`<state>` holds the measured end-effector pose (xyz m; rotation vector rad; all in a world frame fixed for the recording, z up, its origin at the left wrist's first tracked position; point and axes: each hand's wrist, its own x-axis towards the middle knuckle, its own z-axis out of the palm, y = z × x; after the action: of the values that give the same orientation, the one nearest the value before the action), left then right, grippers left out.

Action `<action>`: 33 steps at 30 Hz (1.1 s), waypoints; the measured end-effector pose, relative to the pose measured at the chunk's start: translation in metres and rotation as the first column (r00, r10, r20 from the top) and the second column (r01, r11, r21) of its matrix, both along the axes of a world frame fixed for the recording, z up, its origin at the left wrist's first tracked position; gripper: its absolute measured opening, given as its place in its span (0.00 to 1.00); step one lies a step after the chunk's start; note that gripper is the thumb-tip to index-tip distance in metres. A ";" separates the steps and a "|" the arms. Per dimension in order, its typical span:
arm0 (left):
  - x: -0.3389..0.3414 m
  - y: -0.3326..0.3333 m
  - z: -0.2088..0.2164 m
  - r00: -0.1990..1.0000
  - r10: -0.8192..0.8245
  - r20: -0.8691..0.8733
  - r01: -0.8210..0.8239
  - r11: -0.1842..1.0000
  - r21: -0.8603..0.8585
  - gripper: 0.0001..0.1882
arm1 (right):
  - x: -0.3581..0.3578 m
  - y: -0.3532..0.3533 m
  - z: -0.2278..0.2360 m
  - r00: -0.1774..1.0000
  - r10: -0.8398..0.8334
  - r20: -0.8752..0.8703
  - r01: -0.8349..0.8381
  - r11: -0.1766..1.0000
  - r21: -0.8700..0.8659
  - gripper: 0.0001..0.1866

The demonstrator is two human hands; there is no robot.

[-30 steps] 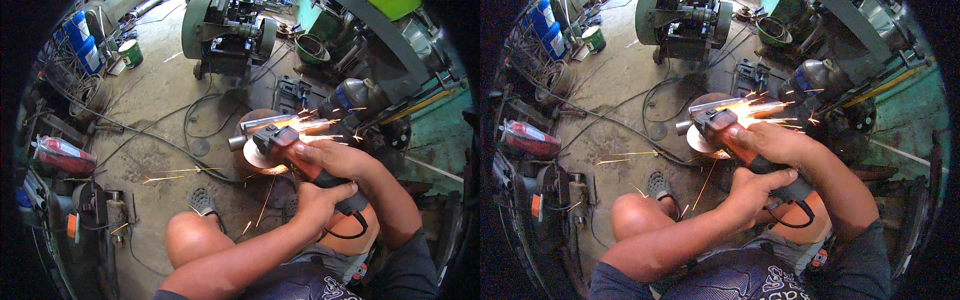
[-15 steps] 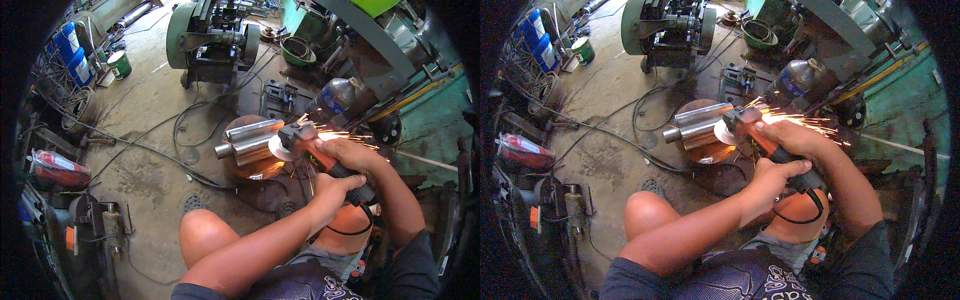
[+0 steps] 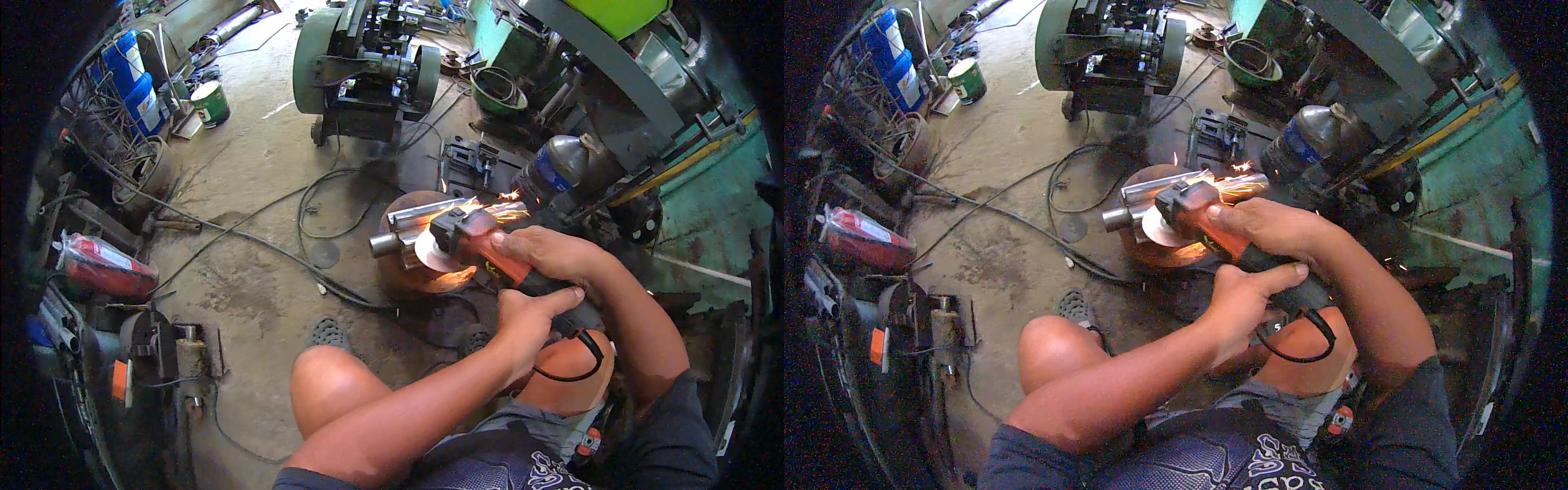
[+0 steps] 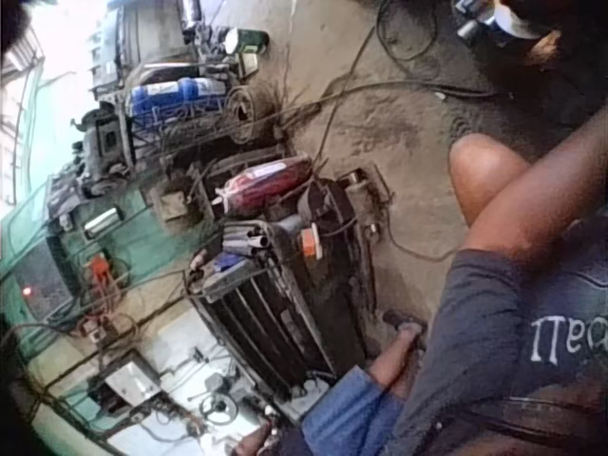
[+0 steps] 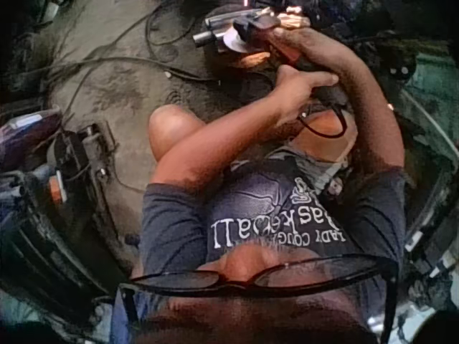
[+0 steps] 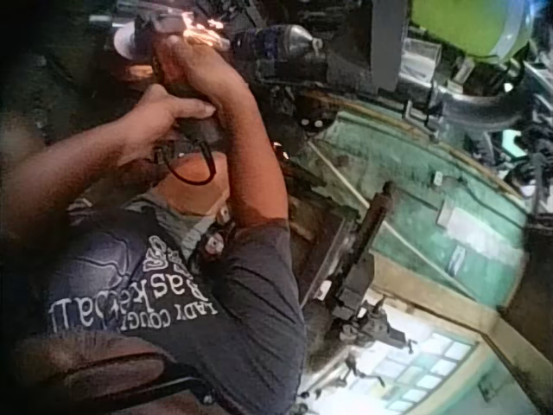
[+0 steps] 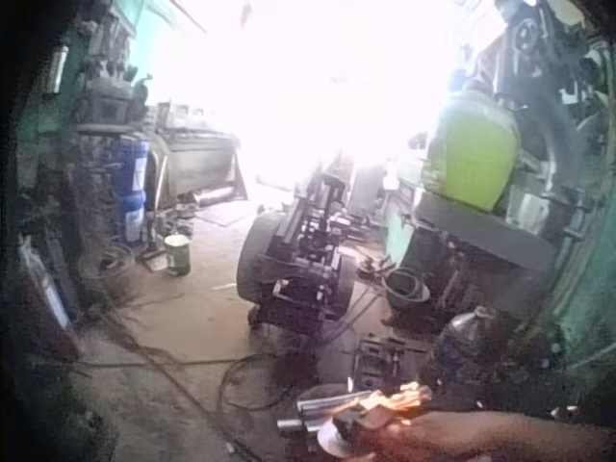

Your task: The person sits on the floor and uses an angle grinder to smooth the edges of several metal pipes. Sparks fly as the grinder contacts the metal. The person repositions the pipes and continues grinding different sections.

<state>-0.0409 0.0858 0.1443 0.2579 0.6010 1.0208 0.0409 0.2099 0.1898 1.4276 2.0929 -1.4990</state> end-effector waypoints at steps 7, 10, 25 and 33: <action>-0.022 -0.010 0.006 0.998 0.015 -0.063 -0.022 0.993 -0.118 0.16 | -0.027 -0.007 -0.009 0.985 0.163 0.053 -0.167 0.983 0.078 0.39; -0.026 -0.012 0.007 0.996 0.030 -0.089 -0.038 0.996 -0.084 0.16 | -0.031 -0.007 -0.010 0.968 0.252 -0.009 -0.245 0.948 0.202 0.40; 0.031 0.018 -0.003 0.999 -0.030 0.026 0.030 1.000 -0.003 0.10 | 0.049 0.017 -0.020 0.992 0.039 0.116 -0.065 0.972 0.226 0.44; 0.048 0.032 -0.013 0.995 -0.100 -0.008 0.101 0.991 0.084 0.12 | 0.071 0.012 -0.008 0.973 -0.184 0.136 0.168 0.978 0.121 0.40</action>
<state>0.0068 0.1177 0.1313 0.3612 0.5432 0.9496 0.1115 0.2220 0.1820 1.7480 2.0332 -1.3086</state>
